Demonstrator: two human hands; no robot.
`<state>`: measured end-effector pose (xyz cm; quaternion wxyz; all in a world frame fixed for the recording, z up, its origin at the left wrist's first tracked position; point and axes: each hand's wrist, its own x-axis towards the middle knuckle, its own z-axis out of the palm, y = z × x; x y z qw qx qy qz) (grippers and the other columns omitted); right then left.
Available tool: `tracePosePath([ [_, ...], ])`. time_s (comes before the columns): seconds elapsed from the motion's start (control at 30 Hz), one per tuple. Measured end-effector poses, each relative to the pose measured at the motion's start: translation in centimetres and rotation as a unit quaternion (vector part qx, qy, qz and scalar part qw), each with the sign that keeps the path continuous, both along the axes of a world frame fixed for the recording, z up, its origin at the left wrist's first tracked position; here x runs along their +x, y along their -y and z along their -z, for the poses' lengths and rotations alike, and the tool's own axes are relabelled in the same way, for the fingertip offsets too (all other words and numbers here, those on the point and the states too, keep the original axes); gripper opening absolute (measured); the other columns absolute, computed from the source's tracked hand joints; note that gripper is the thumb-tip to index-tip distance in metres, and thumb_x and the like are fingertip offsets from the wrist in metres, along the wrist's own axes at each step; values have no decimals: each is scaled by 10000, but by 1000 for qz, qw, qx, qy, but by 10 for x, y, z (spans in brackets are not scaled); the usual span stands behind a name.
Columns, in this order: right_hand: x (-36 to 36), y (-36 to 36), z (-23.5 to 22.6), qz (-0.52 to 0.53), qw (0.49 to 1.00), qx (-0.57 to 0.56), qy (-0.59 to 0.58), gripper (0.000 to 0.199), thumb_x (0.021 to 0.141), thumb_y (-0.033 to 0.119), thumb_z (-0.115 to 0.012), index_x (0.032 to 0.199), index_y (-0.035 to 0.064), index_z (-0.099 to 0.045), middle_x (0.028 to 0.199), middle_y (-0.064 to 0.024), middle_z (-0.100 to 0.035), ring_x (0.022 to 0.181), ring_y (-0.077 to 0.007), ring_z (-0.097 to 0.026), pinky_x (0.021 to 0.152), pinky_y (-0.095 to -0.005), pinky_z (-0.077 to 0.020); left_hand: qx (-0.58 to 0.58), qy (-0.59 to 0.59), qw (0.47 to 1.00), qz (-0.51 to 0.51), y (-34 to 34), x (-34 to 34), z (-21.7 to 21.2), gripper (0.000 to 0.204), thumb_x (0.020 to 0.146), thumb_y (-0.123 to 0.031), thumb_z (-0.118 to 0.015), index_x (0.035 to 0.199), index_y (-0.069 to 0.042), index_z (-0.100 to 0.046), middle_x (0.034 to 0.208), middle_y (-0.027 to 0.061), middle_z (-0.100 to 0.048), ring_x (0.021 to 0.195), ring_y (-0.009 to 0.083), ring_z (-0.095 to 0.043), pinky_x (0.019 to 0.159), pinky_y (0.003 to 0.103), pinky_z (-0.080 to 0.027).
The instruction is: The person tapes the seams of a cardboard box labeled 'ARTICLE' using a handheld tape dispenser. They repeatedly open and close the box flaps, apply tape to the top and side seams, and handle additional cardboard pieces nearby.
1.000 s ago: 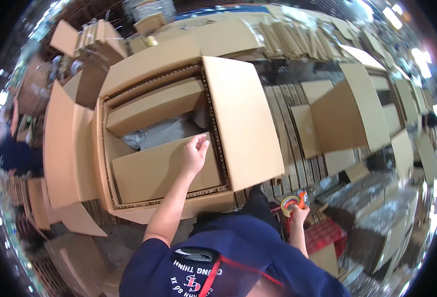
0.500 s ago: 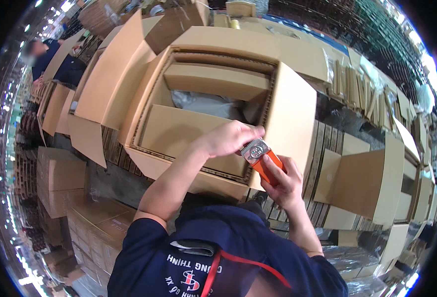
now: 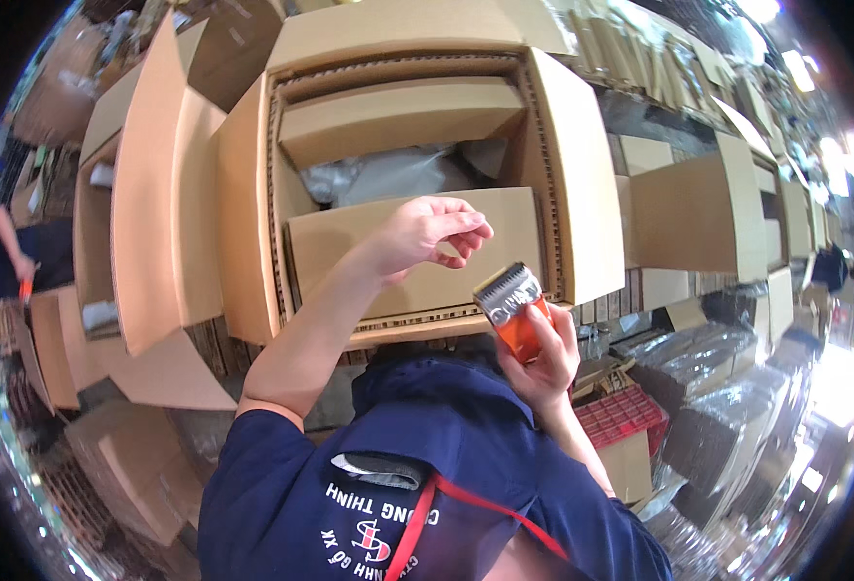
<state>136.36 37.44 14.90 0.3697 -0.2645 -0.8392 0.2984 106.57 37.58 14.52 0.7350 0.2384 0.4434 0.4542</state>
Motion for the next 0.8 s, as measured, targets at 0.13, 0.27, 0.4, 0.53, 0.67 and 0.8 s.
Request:
tracePosePath([
  [0.13, 3, 29, -5, 75, 899, -350, -252, 825, 916, 101, -828, 1635, 7, -434, 1479, -235, -632, 1216, -293, -707, 1041, -455, -602, 54, -26, 995, 81, -5, 4, 2, 301, 1145, -339, -664, 1209, -64, -770, 1060, 15, -752, 1004, 109, -705, 921, 325, -582],
  [0.27, 10, 31, -10, 59, 737, -525, -421, 848, 923, 318, -782, 1641, 18, -445, 1362, -208, -682, 859, -217, -693, 762, -365, -592, 169, -51, 984, 25, 1, 49, -10, 224, 1109, -212, -701, 1228, -30, -759, 1086, 29, -759, 1051, 110, -702, 968, 320, -578],
  [0.4, 7, 42, -26, 94, 696, -562, -437, 716, 957, 466, -700, 1461, -29, -584, 919, -78, -667, 718, -155, -641, 677, -317, -536, 268, -89, 959, -9, 12, 73, -26, 195, 1085, -143, -726, 1230, -15, -753, 1133, 47, -747, 1059, 126, -700, 983, 322, -566],
  [0.53, 15, 54, -30, 107, 681, -568, -449, 831, 915, 415, -742, 1584, -6, -487, 1089, -122, -688, 725, -140, -619, 640, -317, -523, 389, -176, 904, 22, 8, 80, -36, 198, 1017, -134, -786, 1197, -50, -786, 1180, 83, -734, 1093, 211, -704, 1023, 365, -559],
  [0.67, 32, 67, -22, 111, 690, -573, -427, 830, 901, 375, -755, 1588, 20, -453, 1091, -145, -694, 693, -172, -656, 620, -350, -573, 502, -315, 803, 63, 2, 80, -48, 210, 936, -180, -850, 1138, -124, -834, 1346, 98, -705, 1327, 318, -614, 1151, 468, -504],
  [0.8, 31, 65, -21, 71, 666, -590, -452, 739, 918, 295, -760, 1551, 26, -489, 1103, -149, -702, 716, -176, -651, 649, -353, -587, 548, -319, 770, 73, -5, 75, -47, 165, 901, -224, -877, 1043, -140, -868, 1574, 105, -634, 1521, 373, -481, 1234, 546, -426],
])
